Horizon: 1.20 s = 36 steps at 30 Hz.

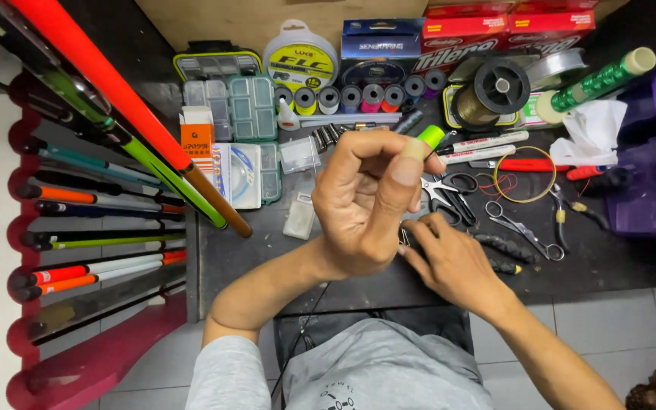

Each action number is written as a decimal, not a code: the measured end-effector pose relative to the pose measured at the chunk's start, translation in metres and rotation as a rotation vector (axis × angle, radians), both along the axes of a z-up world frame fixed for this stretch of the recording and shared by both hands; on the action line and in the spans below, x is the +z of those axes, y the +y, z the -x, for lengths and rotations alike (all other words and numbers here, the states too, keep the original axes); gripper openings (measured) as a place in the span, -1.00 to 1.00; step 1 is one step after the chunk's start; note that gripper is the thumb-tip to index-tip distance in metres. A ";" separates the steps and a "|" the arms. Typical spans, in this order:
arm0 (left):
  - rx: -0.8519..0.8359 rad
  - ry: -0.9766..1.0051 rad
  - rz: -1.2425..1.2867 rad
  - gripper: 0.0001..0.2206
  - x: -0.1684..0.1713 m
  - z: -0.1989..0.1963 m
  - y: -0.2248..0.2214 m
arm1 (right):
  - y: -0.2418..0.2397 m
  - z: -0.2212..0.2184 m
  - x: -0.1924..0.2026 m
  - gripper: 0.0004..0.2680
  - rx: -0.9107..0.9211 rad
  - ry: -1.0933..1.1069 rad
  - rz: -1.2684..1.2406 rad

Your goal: Repairing a fishing rod by wrapping thread around the rod blank and trimming excess with scissors.

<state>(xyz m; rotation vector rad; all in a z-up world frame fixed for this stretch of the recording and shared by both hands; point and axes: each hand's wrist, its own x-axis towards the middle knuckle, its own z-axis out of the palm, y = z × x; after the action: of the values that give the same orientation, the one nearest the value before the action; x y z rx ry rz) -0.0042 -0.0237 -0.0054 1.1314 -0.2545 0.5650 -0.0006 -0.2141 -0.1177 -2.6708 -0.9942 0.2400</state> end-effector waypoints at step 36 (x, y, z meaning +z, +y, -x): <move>0.058 -0.098 -0.101 -0.87 0.000 -0.011 0.012 | 0.053 -0.049 0.125 -0.56 0.051 -0.432 -1.395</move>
<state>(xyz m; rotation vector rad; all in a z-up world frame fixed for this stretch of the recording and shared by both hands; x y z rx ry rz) 0.0065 -0.0119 -0.0058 1.2137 -0.3387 0.6664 0.0489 -0.1608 0.0073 -1.3951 -0.8232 -0.7722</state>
